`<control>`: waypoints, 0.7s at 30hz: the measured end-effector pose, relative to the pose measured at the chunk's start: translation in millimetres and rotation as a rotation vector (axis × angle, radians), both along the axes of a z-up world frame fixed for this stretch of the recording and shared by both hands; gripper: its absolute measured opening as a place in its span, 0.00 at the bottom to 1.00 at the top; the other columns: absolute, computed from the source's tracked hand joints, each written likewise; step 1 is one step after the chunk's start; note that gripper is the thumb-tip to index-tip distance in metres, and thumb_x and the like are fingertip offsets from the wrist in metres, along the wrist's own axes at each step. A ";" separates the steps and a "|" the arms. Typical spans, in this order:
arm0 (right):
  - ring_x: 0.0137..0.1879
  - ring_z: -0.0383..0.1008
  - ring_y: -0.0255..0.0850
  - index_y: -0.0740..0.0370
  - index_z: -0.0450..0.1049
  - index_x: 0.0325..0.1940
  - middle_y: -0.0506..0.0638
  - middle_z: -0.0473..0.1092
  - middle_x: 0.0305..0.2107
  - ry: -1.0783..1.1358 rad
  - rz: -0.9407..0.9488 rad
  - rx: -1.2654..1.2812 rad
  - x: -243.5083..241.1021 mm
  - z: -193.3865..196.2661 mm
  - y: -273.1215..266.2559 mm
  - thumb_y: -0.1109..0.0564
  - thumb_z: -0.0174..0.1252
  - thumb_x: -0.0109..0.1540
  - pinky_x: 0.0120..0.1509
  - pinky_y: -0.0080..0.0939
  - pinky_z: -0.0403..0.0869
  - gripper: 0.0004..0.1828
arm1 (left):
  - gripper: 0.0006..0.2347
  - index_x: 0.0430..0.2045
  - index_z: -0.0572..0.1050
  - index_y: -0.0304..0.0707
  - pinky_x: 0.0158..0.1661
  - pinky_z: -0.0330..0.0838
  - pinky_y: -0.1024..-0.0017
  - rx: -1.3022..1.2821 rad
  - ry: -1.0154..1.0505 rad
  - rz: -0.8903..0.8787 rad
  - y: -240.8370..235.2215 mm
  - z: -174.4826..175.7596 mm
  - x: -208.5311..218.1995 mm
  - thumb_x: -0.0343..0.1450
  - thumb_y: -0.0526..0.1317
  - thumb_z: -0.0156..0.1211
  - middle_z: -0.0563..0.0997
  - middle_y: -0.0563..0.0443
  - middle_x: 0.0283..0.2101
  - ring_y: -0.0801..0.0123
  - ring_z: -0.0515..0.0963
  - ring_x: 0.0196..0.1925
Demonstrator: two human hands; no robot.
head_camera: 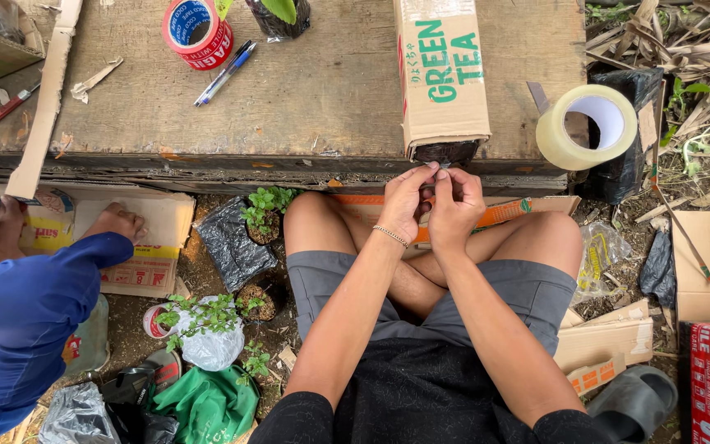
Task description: The person assembles a small cardboard box by folding its flaps and securing them with clear tape. They then place a small potted plant inside the box and cut a piece of cardboard to create a lid, which they place on top.
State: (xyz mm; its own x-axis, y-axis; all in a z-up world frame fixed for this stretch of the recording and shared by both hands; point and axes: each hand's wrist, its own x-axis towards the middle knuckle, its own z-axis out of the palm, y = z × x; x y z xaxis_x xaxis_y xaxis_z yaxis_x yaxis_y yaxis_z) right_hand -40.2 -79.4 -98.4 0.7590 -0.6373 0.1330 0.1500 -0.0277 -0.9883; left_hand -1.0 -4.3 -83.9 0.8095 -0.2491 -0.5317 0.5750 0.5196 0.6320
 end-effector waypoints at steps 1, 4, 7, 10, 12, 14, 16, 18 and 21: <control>0.31 0.74 0.32 0.67 0.75 0.42 0.49 0.74 0.32 0.011 0.021 0.114 0.6 -2.6 0.0 0.61 0.60 0.68 0.34 0.31 0.72 0.05 | 0.05 0.29 0.80 0.43 0.23 0.60 0.81 -0.004 -0.011 0.004 0.1 0.0 0.3 0.68 0.42 0.69 0.76 0.64 0.26 0.84 0.70 0.25; 0.36 0.75 0.32 0.66 0.75 0.45 0.49 0.75 0.36 -0.089 0.075 0.287 1.7 -10.9 -5.2 0.62 0.58 0.69 0.36 0.31 0.75 0.04 | 0.06 0.27 0.79 0.42 0.22 0.58 0.82 0.082 -0.025 0.057 -2.8 -0.9 -4.6 0.69 0.41 0.70 0.74 0.64 0.25 0.85 0.68 0.23; 0.33 0.77 0.34 0.66 0.73 0.42 0.49 0.76 0.33 0.018 0.089 0.429 7.9 -16.2 -11.6 0.63 0.57 0.66 0.33 0.34 0.79 0.03 | 0.06 0.26 0.79 0.39 0.25 0.66 0.80 0.063 -0.029 0.093 -6.6 1.2 -5.1 0.69 0.40 0.68 0.79 0.61 0.27 0.82 0.74 0.25; 0.32 0.75 0.32 0.68 0.73 0.42 0.50 0.74 0.30 0.072 0.131 0.331 11.4 -19.1 -17.3 0.63 0.60 0.67 0.33 0.34 0.78 0.04 | 0.06 0.26 0.79 0.38 0.26 0.68 0.79 0.015 -0.031 0.111 -10.2 3.1 -4.5 0.68 0.39 0.68 0.81 0.59 0.28 0.82 0.76 0.26; 0.31 0.75 0.33 0.68 0.72 0.40 0.50 0.74 0.29 0.077 0.154 0.346 13.6 -20.4 -18.8 0.63 0.60 0.68 0.33 0.33 0.77 0.05 | 0.06 0.25 0.78 0.39 0.23 0.62 0.80 0.048 -0.027 0.119 -9.2 3.0 -4.4 0.69 0.40 0.68 0.79 0.60 0.26 0.83 0.71 0.24; 0.30 0.75 0.33 0.68 0.72 0.39 0.50 0.74 0.29 0.083 0.161 0.365 16.2 -21.4 -21.5 0.62 0.59 0.67 0.32 0.33 0.76 0.05 | 0.07 0.23 0.77 0.41 0.19 0.51 0.81 0.123 -0.019 0.114 -9.8 1.6 -3.7 0.69 0.41 0.68 0.75 0.62 0.23 0.86 0.65 0.20; 0.28 0.74 0.32 0.67 0.72 0.39 0.49 0.74 0.28 0.094 0.152 0.391 21.4 -20.8 -22.9 0.62 0.59 0.66 0.31 0.33 0.76 0.05 | 0.07 0.22 0.76 0.43 0.19 0.51 0.81 0.110 -0.021 0.121 -10.9 0.8 -0.7 0.69 0.41 0.68 0.73 0.63 0.22 0.86 0.65 0.20; 0.28 0.74 0.32 0.67 0.72 0.38 0.49 0.74 0.28 0.100 0.151 0.399 21.5 -21.4 -23.1 0.62 0.59 0.67 0.31 0.33 0.76 0.06 | 0.08 0.21 0.75 0.44 0.18 0.50 0.80 0.091 -0.019 0.138 -12.5 -2.0 -2.8 0.69 0.40 0.68 0.72 0.64 0.22 0.86 0.64 0.19; 0.29 0.73 0.32 0.66 0.71 0.36 0.48 0.73 0.27 0.112 0.131 0.392 23.9 -19.4 -23.0 0.61 0.59 0.68 0.30 0.32 0.74 0.08 | 0.08 0.20 0.74 0.44 0.19 0.51 0.80 0.056 -0.029 0.170 -16.5 -4.1 -4.1 0.69 0.39 0.67 0.72 0.63 0.22 0.85 0.64 0.19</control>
State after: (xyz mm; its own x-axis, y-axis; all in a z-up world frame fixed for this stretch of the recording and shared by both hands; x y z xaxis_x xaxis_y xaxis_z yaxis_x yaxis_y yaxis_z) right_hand -16.3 -102.4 -117.8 0.8327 -0.5207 -0.1884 0.0180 0.3654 -0.9307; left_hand -5.1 -20.8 -88.0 0.8527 -0.0777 -0.5166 0.4627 0.5714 0.6778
